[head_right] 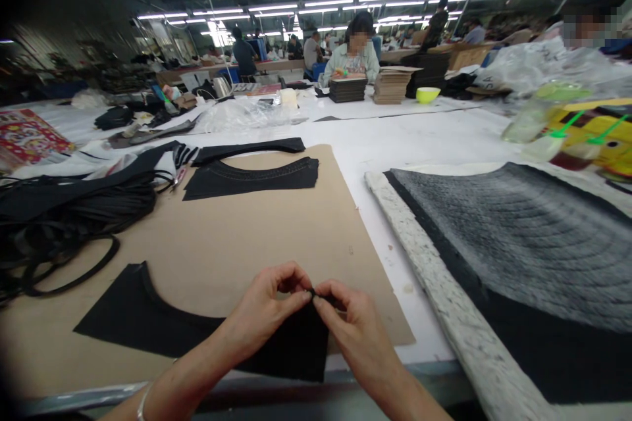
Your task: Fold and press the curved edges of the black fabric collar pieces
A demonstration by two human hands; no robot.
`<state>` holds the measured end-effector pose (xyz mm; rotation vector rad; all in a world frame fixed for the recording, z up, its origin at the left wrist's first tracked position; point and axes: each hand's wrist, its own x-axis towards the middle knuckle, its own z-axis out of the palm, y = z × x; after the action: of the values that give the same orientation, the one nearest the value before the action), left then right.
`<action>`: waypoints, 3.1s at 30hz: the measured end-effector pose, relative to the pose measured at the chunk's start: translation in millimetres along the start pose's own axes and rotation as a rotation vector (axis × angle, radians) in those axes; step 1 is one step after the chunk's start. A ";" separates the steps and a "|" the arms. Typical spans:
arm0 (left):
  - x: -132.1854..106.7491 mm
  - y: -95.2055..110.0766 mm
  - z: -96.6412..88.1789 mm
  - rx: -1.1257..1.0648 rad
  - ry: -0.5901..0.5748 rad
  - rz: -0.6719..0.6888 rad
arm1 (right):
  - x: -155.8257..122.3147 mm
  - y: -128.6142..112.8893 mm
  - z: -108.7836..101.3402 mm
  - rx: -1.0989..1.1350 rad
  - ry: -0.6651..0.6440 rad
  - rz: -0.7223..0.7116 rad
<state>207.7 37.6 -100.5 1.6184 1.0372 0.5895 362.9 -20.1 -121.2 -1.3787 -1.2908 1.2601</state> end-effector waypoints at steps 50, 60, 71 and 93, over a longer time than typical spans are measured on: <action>-62.2 -77.5 -19.4 1.139 0.114 0.514 | 8.7 51.8 -6.6 -1.326 0.047 -0.566; -68.2 -84.3 -9.8 1.226 0.141 0.478 | 1.8 35.8 10.9 -1.347 -0.111 -0.664; -90.9 -82.8 -57.3 0.641 0.484 0.260 | 0.4 40.0 7.7 -1.386 -0.076 -0.629; -107.7 -95.1 -62.5 0.530 0.444 0.241 | 15.2 34.9 51.5 -1.417 -0.114 -0.880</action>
<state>72.7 -18.3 -157.4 2.1542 1.4173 0.9189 316.4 -11.7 -164.4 -1.2002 -2.6447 -0.3635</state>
